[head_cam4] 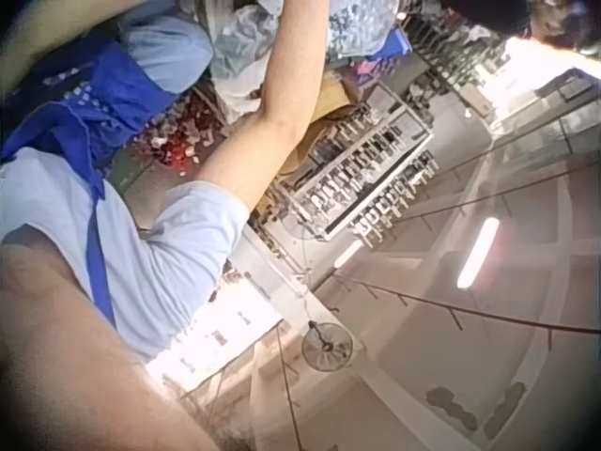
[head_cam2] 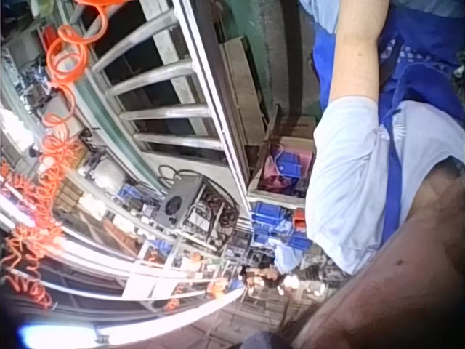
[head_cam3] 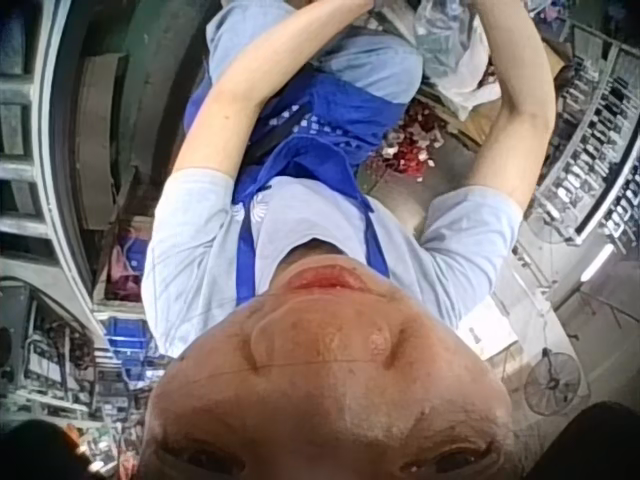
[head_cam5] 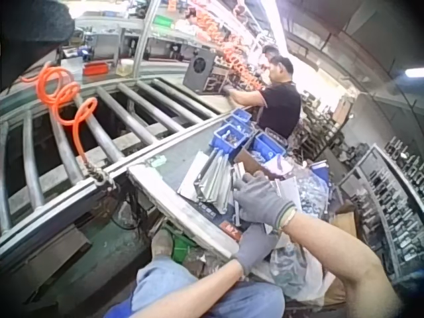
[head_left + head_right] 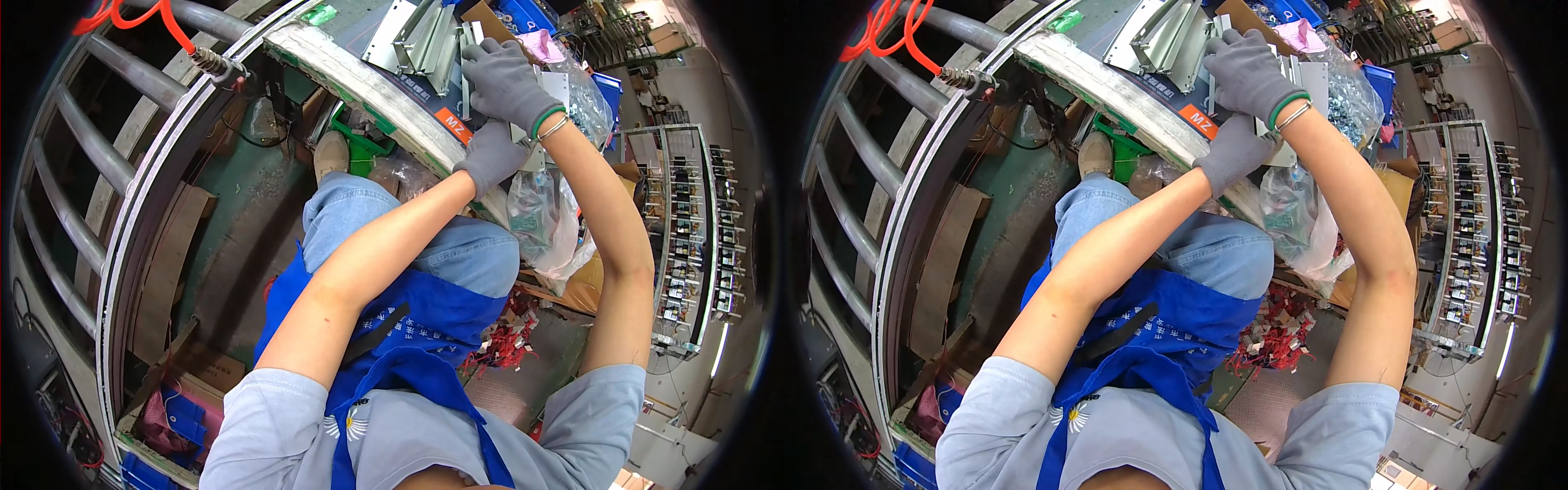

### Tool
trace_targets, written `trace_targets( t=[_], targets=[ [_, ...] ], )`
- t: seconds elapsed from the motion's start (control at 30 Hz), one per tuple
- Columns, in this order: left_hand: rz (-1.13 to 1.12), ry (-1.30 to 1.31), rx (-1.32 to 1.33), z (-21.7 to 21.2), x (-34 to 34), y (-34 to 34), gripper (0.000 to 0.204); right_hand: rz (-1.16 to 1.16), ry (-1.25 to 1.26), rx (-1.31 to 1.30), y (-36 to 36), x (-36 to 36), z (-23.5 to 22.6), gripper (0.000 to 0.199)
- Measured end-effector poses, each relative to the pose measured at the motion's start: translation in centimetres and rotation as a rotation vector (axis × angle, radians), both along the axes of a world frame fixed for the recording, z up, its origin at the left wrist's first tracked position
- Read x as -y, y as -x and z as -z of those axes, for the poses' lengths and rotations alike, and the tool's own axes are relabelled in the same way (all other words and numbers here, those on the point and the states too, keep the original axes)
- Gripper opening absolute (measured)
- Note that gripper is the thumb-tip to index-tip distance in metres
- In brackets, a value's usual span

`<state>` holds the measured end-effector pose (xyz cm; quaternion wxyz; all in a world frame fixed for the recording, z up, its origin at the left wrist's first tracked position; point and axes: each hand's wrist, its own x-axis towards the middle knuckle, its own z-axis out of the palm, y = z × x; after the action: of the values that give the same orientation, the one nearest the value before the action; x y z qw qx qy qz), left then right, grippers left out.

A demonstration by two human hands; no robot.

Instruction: The person sits at a workbench and handles various electronic components, including metal heat sinks and circuit boards. They pick up and inspect metal heat sinks, moving them between a plastic bag and the table surface. Later, the person handles long silver aluminum extrusions, picking them up and arranging them on the workbench.

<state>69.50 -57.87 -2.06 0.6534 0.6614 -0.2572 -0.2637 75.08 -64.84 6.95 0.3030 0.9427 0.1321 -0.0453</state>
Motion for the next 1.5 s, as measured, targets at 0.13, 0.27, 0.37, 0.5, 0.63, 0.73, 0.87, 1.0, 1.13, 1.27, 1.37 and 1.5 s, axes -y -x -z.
trace_targets(
  t=[0.13,0.27,0.37,0.5,0.63,0.73,0.87,1.0,1.13,1.27,1.37,1.5],
  targets=[
    [0.064,-0.031,-0.036,-0.3,-0.5,-0.4,0.071,-0.056,-0.074,0.019,0.3,0.3,0.4,0.019],
    [0.012,-0.002,-0.015,-0.5,-0.6,-0.3,0.072,0.118,0.008,-0.082,-0.1,-0.5,-0.6,0.028],
    [-0.037,0.02,0.007,-0.5,-0.4,-0.1,0.071,0.285,-0.013,-0.064,-1.2,-1.0,-0.6,0.046],
    [-0.058,-0.033,0.103,0.8,0.8,0.2,0.062,0.573,-0.533,0.044,-2.5,-1.8,0.1,0.058],
    [0.056,-0.035,0.274,4.4,3.6,-0.5,0.056,0.754,-0.969,0.144,-3.8,-3.0,1.4,0.063],
    [0.068,0.019,0.266,3.1,2.6,-0.2,0.051,0.781,-1.103,0.2,-4.5,-2.0,2.1,0.073],
    [0.012,0.01,0.352,2.1,1.5,0.1,0.037,0.741,-1.088,0.222,-4.6,-3.6,1.2,0.076],
    [-0.012,-0.037,0.358,4.0,3.0,-0.3,0.04,0.758,-1.225,0.24,-5.0,-3.3,1.5,0.076],
    [0.016,-0.056,0.317,3.3,2.8,-0.4,0.043,0.709,-1.372,0.286,-4.3,-2.3,2.2,0.061],
    [-0.049,0.091,0.172,2.6,2.0,-0.5,0.048,0.763,-1.46,0.182,-4.8,-1.6,2.0,0.073],
    [-0.039,0.058,-0.025,-0.1,-0.1,0.1,0.072,0.663,-1.28,0.209,-3.5,1.8,1.2,0.069],
    [0.009,-0.009,-0.025,-0.8,-0.5,-0.1,0.078,0.619,-0.35,0.169,-1.3,1.4,0.9,0.075]
  ],
)
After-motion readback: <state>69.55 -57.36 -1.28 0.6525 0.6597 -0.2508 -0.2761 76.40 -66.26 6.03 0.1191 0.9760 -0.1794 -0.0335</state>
